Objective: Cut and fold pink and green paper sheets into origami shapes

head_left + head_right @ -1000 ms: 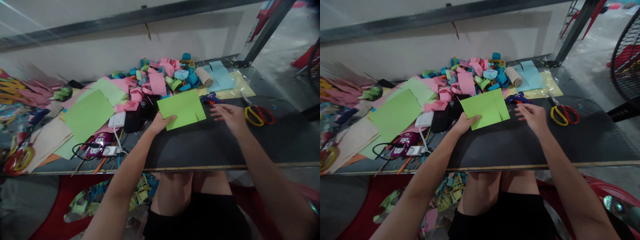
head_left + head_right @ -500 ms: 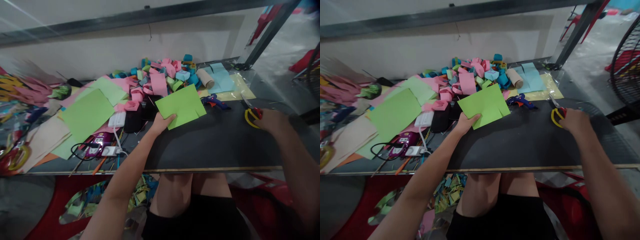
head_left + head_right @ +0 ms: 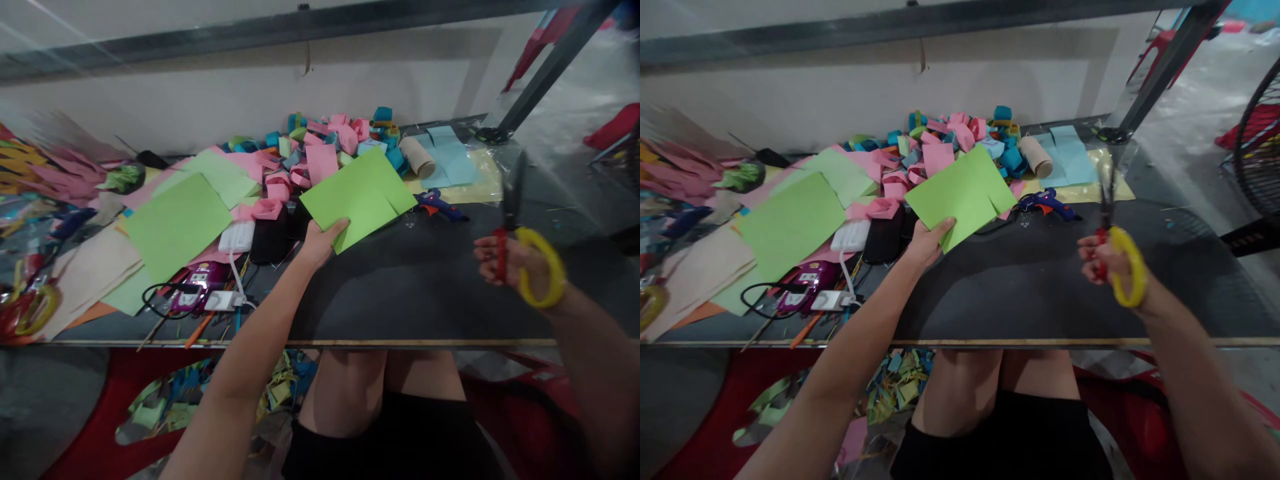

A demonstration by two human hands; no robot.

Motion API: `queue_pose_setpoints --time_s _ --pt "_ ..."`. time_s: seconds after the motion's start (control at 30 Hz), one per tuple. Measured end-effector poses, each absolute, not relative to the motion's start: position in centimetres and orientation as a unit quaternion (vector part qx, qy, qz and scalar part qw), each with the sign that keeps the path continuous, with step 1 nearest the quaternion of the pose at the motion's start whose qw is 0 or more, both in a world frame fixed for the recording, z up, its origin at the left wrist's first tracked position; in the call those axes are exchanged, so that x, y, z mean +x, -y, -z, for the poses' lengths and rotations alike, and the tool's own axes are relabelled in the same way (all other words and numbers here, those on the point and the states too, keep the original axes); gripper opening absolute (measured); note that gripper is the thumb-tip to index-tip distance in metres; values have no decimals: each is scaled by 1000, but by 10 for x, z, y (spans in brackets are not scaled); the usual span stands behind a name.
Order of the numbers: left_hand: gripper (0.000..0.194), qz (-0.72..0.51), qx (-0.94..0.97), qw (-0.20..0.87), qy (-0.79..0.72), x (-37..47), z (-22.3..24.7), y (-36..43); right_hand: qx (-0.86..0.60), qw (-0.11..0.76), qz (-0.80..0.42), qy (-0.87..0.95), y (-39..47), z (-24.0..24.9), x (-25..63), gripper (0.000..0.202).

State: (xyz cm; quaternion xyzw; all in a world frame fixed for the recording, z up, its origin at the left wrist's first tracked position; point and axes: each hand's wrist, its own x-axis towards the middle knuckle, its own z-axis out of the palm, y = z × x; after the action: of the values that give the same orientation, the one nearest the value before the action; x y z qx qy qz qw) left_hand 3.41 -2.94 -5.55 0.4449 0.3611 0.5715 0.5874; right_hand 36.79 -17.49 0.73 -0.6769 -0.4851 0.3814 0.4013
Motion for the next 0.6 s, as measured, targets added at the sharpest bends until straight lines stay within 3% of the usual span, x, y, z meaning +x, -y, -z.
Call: queue_pose_setpoints --time_s 0.07,0.17,0.6 --pt "63 -585 442 574 -365 31 54 27 -626 382 -474 488 170 -14 336 68" --pt "57 -599 446 550 -375 26 54 22 -578 276 -527 558 159 -19 305 67" --pt "47 -609 505 417 -448 11 50 16 -577 217 -463 637 111 -30 284 65"
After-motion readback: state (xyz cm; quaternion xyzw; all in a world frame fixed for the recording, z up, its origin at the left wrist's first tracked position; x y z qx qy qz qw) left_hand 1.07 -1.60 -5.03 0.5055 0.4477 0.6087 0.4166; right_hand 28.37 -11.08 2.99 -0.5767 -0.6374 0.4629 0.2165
